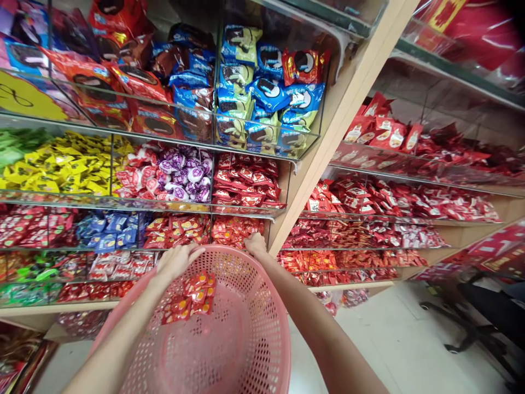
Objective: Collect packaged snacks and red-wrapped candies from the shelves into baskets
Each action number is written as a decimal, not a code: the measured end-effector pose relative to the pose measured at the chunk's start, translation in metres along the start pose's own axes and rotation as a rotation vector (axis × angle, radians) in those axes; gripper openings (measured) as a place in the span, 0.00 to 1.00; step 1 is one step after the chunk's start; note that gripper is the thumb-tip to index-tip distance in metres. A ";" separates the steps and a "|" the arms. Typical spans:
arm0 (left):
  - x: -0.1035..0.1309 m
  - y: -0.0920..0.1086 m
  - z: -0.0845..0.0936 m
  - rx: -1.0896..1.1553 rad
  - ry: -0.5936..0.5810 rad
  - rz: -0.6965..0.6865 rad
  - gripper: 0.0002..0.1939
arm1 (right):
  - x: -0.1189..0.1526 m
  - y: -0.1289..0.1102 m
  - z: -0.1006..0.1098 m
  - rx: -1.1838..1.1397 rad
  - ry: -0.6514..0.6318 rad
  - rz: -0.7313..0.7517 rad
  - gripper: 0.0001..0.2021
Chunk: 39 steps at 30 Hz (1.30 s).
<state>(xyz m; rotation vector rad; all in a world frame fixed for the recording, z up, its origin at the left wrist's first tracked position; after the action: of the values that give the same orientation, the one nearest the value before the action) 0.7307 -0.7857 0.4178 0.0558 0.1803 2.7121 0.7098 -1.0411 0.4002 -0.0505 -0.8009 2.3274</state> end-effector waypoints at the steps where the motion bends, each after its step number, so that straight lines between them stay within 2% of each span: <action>1: 0.000 0.000 0.000 0.002 -0.002 0.002 0.33 | 0.000 0.001 0.001 -0.006 0.005 0.016 0.10; 4: 0.001 0.002 0.002 0.005 -0.003 0.008 0.33 | 0.002 0.006 0.010 -0.024 0.031 0.088 0.07; 9: 0.001 0.003 0.004 0.005 0.003 0.004 0.33 | 0.019 0.016 0.027 -0.068 0.038 0.311 0.06; 11: 0.000 0.002 0.003 0.005 0.004 -0.005 0.33 | 0.033 0.018 0.032 -0.155 -0.004 0.432 0.06; 14: -0.001 0.001 0.001 -0.002 0.016 -0.011 0.32 | 0.059 0.019 0.039 -0.429 -0.125 0.621 0.06; 16: -0.001 0.001 0.000 -0.004 0.017 -0.010 0.32 | 0.074 0.018 0.042 -0.608 -0.218 0.669 0.07; 22: -0.002 0.002 0.000 0.021 -0.008 -0.010 0.31 | 0.101 0.009 0.042 -0.874 -0.490 0.601 0.15; 28: -0.001 -0.003 -0.002 0.013 -0.002 0.005 0.31 | 0.103 0.010 0.035 -0.856 -0.532 0.573 0.27; 33: -0.001 -0.003 -0.003 0.001 0.004 -0.011 0.34 | 0.095 0.021 0.007 -0.713 -0.488 0.548 0.18; 36: 0.000 -0.003 -0.003 -0.008 0.011 0.001 0.35 | 0.095 0.027 -0.012 -0.709 -0.527 0.470 0.17; 39: 0.001 -0.003 -0.003 0.002 0.000 0.011 0.35 | 0.100 0.029 -0.021 -0.752 -0.597 0.412 0.17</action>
<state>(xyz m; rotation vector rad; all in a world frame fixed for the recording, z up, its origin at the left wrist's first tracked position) 0.7308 -0.7831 0.4140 0.0574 0.1826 2.7225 0.6202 -0.9862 0.3839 0.1777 -2.1014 2.2760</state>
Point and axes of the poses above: each hand's wrist, its own x-axis away from the middle knuckle, its own z-axis out of the back of the hand, y = z × x, the point moved 4 cm from there along -x, towards the middle knuckle, and after that the axes turned 2 degrees about -z, right-handed, at the moved point
